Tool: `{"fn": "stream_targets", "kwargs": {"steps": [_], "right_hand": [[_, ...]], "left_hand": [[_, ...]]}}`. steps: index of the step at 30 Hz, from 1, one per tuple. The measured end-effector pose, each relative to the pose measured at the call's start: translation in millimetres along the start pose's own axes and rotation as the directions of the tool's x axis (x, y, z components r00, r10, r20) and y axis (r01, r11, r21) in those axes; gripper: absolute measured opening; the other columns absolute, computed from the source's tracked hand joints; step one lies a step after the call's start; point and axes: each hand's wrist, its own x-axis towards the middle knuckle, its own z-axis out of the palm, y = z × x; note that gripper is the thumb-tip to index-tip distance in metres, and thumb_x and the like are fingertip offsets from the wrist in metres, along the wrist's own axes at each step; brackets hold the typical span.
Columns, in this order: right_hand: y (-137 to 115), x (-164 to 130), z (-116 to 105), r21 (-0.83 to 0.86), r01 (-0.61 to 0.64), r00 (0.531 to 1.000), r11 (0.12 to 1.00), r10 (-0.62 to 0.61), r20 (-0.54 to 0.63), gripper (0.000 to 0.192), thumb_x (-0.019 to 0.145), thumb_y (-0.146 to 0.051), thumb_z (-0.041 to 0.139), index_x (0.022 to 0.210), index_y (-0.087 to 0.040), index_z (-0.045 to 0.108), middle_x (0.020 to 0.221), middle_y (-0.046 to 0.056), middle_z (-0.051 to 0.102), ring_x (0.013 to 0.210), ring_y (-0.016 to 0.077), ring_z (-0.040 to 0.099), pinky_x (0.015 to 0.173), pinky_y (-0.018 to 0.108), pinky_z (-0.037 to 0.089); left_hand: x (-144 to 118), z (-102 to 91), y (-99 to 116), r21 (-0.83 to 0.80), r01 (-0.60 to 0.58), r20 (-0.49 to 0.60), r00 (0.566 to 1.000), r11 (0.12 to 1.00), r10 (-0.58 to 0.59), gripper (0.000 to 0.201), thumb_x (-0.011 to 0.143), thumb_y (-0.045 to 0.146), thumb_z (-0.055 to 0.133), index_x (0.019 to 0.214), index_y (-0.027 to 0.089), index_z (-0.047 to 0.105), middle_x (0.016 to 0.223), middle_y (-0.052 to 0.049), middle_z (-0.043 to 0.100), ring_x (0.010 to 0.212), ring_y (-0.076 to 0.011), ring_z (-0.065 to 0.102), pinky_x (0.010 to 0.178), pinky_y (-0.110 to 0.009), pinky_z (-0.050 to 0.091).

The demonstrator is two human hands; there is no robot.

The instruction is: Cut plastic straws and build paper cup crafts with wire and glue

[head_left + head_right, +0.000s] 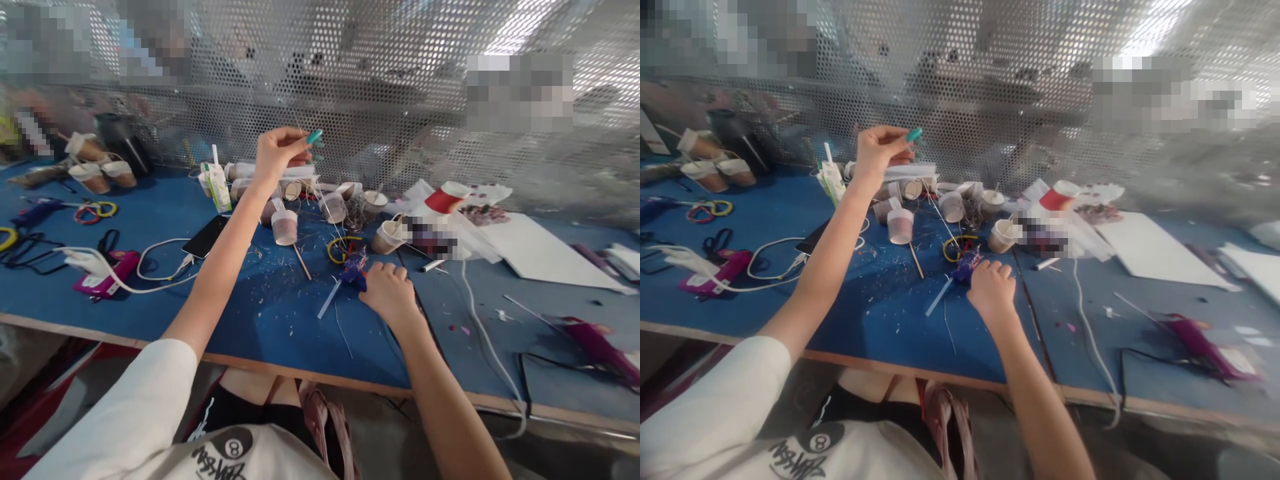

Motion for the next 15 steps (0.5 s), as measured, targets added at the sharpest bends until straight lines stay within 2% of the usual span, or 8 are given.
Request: {"fn": "stream_targets", "kwargs": {"steps": [5,9,11,15], "right_hand": [[12,6,20,0.034,0.057,0.998,0.998,-0.058,0.028,0.029,0.081,-0.017,0.055,0.108,-0.005,0.054,0.101,0.019,0.060,0.104,0.0287,0.058,0.075,0.033,0.047],[23,-8,18,-0.006,0.058,0.998,0.998,-0.058,0.011,0.020,0.085,-0.016,0.051,0.100,-0.005,0.059,0.096,0.020,0.064,0.100,0.0272,0.061,0.078,0.032,0.045],[30,-19,15,0.002,0.015,1.000,1.000,-0.015,-0.011,0.018,0.086,-0.019,0.052,0.097,-0.007,0.060,0.093,0.020,0.065,0.097,0.0272,0.062,0.075,0.032,0.045],[45,-31,18,0.059,-0.172,0.983,0.983,0.176,-0.062,0.021,0.086,-0.022,0.052,0.098,-0.007,0.060,0.093,0.021,0.065,0.094,0.0292,0.063,0.069,0.033,0.044]], "left_hand": [[7,1.0,-13,-0.043,0.060,0.006,0.998,0.997,-0.060,0.020,0.089,0.024,0.053,0.104,0.012,0.058,0.095,-0.002,0.067,0.091,-0.0134,0.069,0.080,-0.026,0.055],[9,0.2,-19,-0.036,0.057,0.008,0.998,0.998,-0.057,0.018,0.089,0.022,0.052,0.104,0.012,0.058,0.099,-0.004,0.069,0.087,-0.0117,0.069,0.079,-0.023,0.055],[11,-1.4,-23,-0.040,0.046,0.014,0.999,0.998,-0.046,0.018,0.090,0.022,0.051,0.103,0.011,0.058,0.102,-0.006,0.069,0.087,-0.0123,0.069,0.079,-0.023,0.055],[13,-3.1,-30,-0.003,0.052,0.050,0.997,0.999,-0.052,0.020,0.090,0.025,0.052,0.105,0.013,0.059,0.106,-0.007,0.069,0.090,-0.0124,0.069,0.078,-0.021,0.055]]}}
